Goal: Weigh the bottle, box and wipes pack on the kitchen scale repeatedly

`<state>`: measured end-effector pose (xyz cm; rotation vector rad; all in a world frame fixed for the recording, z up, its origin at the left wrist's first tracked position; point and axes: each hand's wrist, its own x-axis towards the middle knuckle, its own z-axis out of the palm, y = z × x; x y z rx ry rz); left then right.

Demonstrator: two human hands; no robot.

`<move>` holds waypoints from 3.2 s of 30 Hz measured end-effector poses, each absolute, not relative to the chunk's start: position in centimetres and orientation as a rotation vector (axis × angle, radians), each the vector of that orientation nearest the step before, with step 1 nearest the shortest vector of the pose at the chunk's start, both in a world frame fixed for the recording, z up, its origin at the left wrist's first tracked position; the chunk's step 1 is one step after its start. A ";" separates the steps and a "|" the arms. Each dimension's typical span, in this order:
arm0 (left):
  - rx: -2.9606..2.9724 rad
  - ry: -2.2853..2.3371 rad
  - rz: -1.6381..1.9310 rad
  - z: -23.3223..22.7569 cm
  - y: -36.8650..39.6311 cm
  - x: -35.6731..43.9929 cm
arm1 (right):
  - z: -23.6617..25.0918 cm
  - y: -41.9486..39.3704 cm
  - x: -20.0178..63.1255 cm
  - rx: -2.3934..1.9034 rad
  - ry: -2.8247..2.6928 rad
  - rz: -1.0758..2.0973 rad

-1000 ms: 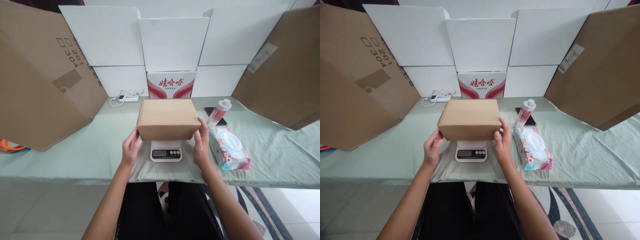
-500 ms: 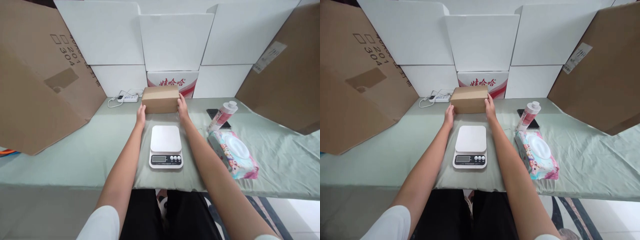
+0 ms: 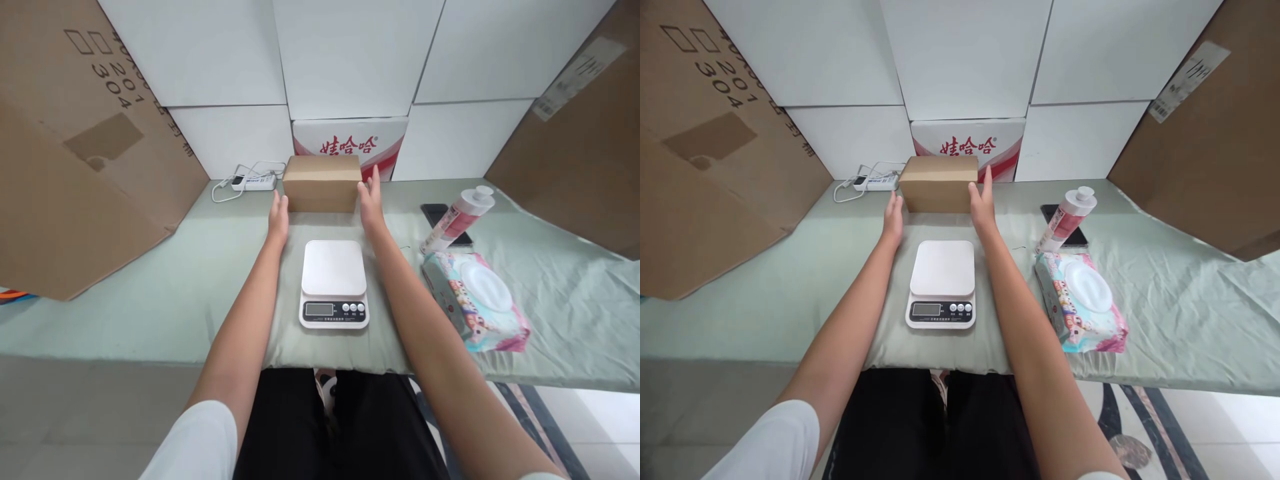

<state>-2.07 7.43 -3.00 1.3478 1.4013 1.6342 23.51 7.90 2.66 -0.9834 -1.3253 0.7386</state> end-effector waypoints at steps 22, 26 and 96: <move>1.413 2.086 1.423 -0.9 2.9 -1.4 | 0.0 -22.5 36.6 -1.922 -1.188 -0.167; 1.420 2.085 1.445 -1.0 3.1 -1.4 | 0.6 -22.9 36.8 -1.913 -1.048 -0.079; 1.344 1.800 1.827 -1.8 5.2 -1.6 | 11.3 -16.7 42.7 -2.084 -2.223 0.039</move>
